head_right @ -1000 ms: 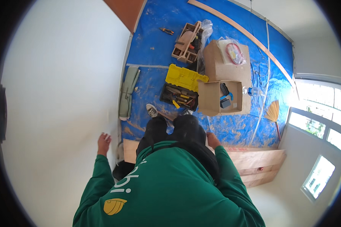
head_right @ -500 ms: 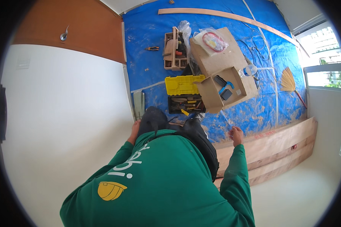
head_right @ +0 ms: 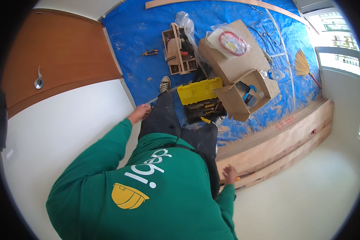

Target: The person cuts a wooden plank with a hand saw, then uses a cordless drill to fasten planks together. They measure and mark the wood with a tape measure and pencil, and stack the assembled pieces on the floor.

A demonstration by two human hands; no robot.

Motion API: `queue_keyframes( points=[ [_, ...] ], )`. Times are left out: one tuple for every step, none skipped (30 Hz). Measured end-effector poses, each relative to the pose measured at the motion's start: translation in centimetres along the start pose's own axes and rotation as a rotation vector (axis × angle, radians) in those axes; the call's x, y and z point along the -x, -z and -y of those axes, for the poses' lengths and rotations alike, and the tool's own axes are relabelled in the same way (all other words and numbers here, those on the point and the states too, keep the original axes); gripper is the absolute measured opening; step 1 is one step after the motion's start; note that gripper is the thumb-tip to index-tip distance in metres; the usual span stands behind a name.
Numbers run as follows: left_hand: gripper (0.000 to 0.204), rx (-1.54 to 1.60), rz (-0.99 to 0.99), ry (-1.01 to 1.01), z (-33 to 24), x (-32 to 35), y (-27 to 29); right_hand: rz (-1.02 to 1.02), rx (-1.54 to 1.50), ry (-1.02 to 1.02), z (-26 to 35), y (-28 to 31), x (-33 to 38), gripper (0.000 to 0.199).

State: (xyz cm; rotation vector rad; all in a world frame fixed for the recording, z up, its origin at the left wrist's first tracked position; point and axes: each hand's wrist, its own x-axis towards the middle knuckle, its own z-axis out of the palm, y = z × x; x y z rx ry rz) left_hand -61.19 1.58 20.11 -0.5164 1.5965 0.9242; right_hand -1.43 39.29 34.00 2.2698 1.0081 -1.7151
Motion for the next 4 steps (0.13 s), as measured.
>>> queue_keyframes(
  points=[
    [0.028, -0.041, -0.005, -0.03, -2.0, -0.4, 2.0, 0.081, 0.194, -0.011, -1.9, -2.2, 1.7, 0.038],
    [0.029, -0.11, -0.032, -0.074, -4.9, -1.0, 4.4, 0.257, 0.266, 0.081, -3.9, -4.2, 3.4, 0.046],
    [0.03, -0.12, -0.082, -0.157, -7.9, -1.3, 6.4, 0.347, 0.367, 0.073, -5.8, -6.3, 4.8, 0.06],
    [0.031, -0.166, -0.142, -0.218, -10.6, -0.9, 8.2, 0.403, 0.327, 0.101, -7.4, -6.9, 6.6, 0.06]
  ],
)
